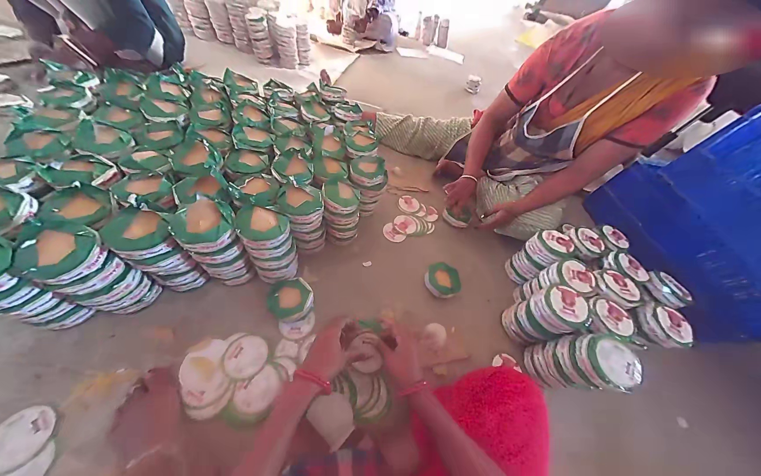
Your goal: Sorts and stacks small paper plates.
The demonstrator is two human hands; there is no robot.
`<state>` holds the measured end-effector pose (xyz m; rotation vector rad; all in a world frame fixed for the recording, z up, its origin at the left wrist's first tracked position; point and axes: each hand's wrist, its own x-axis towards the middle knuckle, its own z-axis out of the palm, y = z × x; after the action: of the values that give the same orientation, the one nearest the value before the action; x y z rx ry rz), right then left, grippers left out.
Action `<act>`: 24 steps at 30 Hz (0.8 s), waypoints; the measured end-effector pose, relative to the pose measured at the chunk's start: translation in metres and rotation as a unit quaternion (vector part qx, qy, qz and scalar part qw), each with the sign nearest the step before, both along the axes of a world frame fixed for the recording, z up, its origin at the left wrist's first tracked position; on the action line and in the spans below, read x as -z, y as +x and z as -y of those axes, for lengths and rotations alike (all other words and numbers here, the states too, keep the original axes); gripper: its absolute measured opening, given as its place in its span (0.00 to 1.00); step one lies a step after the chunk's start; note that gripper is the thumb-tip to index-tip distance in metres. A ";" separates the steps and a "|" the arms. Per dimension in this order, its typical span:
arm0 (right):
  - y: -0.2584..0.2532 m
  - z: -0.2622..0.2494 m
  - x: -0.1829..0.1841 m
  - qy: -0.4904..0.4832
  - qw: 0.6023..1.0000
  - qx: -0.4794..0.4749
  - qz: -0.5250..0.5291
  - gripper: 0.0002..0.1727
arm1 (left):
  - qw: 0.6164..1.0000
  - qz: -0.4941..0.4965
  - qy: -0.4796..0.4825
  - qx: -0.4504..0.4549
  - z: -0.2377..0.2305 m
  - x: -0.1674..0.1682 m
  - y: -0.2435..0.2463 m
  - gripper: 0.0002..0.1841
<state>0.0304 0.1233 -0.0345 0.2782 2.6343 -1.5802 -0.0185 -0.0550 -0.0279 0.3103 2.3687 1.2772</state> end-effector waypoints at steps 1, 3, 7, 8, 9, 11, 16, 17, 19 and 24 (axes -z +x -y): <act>-0.003 -0.002 0.003 0.041 0.999 -0.005 0.003 0.28 | 1.000 -0.010 -0.010 -0.016 0.000 0.008 -0.001 0.35; -0.007 -0.004 0.011 0.098 0.995 -0.018 -0.008 0.28 | 0.999 -0.019 -0.031 -0.041 0.003 0.021 -0.003 0.35; -0.016 -0.009 0.014 0.161 0.985 -0.050 -0.038 0.26 | 0.998 -0.012 -0.038 -0.051 0.005 0.034 -0.003 0.34; -0.018 -0.010 0.016 0.167 0.983 -0.056 -0.049 0.25 | 0.998 -0.003 -0.029 -0.051 0.005 0.036 -0.003 0.34; -0.021 -0.011 0.019 0.173 0.981 -0.060 -0.066 0.25 | 0.998 0.010 -0.018 -0.052 0.006 0.037 -0.002 0.32; -0.024 -0.011 0.026 0.205 0.972 -0.069 -0.096 0.25 | 0.998 0.029 0.006 -0.056 0.006 0.041 -0.001 0.30; -0.005 0.004 0.024 0.261 0.939 -0.109 -0.194 0.20 | 0.993 0.051 0.054 -0.087 0.005 0.047 0.002 0.28; 0.001 0.008 0.024 0.238 0.948 -0.134 -0.163 0.23 | 0.992 0.058 0.056 -0.093 0.005 0.047 0.003 0.28; 0.005 0.011 0.028 0.178 0.967 -0.173 -0.063 0.30 | 0.990 0.069 0.058 -0.112 0.004 0.048 0.003 0.28; 0.002 0.015 0.031 0.186 0.964 -0.188 0.002 0.35 | 0.987 0.088 0.056 -0.122 0.006 0.052 0.000 0.26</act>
<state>0.0319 0.1083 -0.0651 -0.1987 2.7508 -0.9704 -0.0185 -0.0609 -0.0795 -0.0616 2.2412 1.4857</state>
